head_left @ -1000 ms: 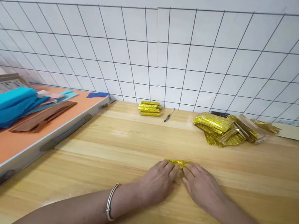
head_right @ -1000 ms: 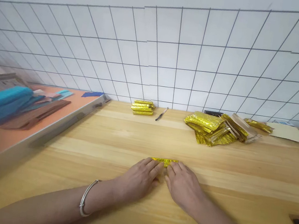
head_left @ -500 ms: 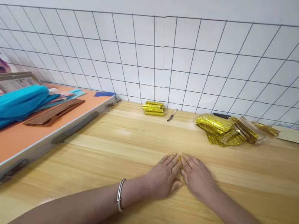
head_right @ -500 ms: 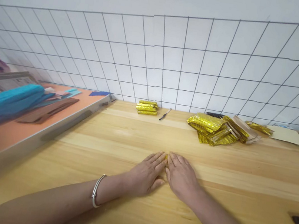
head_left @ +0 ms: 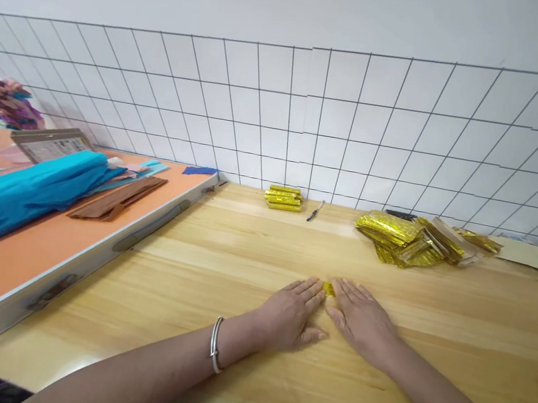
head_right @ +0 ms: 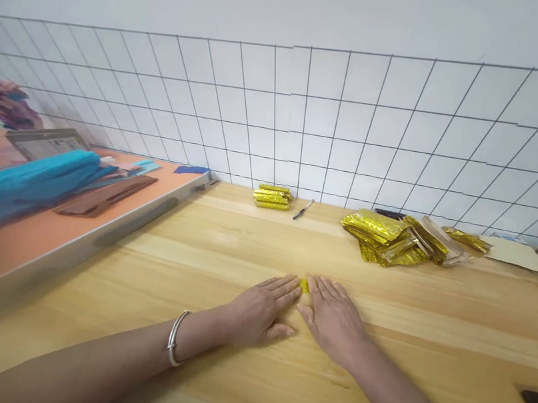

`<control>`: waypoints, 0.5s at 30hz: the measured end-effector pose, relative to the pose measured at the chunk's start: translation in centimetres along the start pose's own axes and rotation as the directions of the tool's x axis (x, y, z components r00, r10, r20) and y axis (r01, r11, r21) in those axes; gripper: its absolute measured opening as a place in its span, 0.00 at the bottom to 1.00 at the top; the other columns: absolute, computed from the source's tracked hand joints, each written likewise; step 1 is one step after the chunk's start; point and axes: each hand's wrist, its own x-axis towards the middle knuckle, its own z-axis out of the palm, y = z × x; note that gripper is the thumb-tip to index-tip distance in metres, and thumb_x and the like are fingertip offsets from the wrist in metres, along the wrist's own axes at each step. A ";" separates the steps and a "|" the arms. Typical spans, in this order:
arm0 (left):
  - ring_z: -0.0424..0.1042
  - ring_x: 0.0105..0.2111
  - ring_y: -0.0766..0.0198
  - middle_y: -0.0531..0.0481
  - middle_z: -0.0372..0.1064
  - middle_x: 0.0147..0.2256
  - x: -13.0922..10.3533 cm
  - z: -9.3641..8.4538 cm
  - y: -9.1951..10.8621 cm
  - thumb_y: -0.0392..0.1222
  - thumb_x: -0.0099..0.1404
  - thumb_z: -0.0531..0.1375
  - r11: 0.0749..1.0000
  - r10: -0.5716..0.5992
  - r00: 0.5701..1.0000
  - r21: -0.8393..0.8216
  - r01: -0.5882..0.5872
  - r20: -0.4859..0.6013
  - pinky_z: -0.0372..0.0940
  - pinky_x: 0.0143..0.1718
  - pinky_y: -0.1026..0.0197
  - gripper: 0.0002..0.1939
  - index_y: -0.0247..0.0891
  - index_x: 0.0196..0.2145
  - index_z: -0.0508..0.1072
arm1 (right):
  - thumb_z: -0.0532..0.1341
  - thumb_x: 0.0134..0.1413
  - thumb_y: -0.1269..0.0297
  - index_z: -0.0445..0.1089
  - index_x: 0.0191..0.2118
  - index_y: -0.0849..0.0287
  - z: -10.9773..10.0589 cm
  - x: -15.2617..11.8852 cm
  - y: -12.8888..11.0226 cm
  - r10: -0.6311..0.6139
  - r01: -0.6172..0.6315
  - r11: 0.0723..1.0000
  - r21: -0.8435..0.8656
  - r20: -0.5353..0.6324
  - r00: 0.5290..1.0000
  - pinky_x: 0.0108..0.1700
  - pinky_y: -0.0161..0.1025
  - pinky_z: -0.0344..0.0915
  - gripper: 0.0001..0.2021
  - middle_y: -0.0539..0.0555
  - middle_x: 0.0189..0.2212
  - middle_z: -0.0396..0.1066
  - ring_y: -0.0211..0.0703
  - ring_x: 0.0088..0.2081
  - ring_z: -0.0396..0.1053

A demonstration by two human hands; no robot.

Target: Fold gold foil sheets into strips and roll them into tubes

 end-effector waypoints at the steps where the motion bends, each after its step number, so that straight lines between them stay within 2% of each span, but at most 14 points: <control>1: 0.44 0.63 0.51 0.37 0.47 0.62 0.1 0.1 0.1 0.61 0.64 0.46 1.000 -0.001 1.000 -0.001 0.001 -0.013 0.45 0.61 0.50 0.37 0.31 0.61 0.51 | 0.40 0.61 0.46 0.48 0.64 0.65 0.1 0.5 -0.5 0.005 -0.005 1.000 0.008 0.006 1.000 0.62 0.51 0.46 0.33 0.61 0.62 0.48 0.51 0.63 0.45; 5: 0.44 0.63 0.52 0.37 0.46 0.62 0.0 0.1 0.2 0.61 0.64 0.46 1.000 0.002 0.999 0.015 -0.002 -0.034 0.45 0.61 0.50 0.38 0.30 0.62 0.48 | 0.41 0.60 0.44 0.47 0.64 0.67 0.6 1.2 -1.3 -0.024 0.024 0.999 0.039 0.011 1.000 0.62 0.50 0.45 0.36 0.62 0.63 0.44 0.51 0.64 0.43; 11: 0.47 0.62 0.50 0.37 0.49 0.61 -0.8 0.1 0.0 0.61 0.65 0.44 0.998 -0.004 1.000 0.067 0.005 -0.011 0.46 0.59 0.50 0.36 0.31 0.60 0.53 | 0.40 0.62 0.47 0.45 0.65 0.59 0.6 -0.5 0.9 -0.043 0.043 0.998 0.043 0.005 0.999 0.62 0.49 0.45 0.31 0.57 0.64 0.44 0.46 0.64 0.42; 15: 0.50 0.61 0.51 0.38 0.53 0.60 -1.2 -0.3 -0.2 0.60 0.65 0.44 0.998 0.016 0.999 0.065 -0.014 -0.036 0.48 0.58 0.50 0.34 0.32 0.60 0.54 | 0.41 0.62 0.48 0.44 0.65 0.59 0.4 -1.2 1.4 -0.035 0.035 0.998 0.042 0.011 0.999 0.62 0.50 0.45 0.31 0.57 0.64 0.44 0.47 0.64 0.40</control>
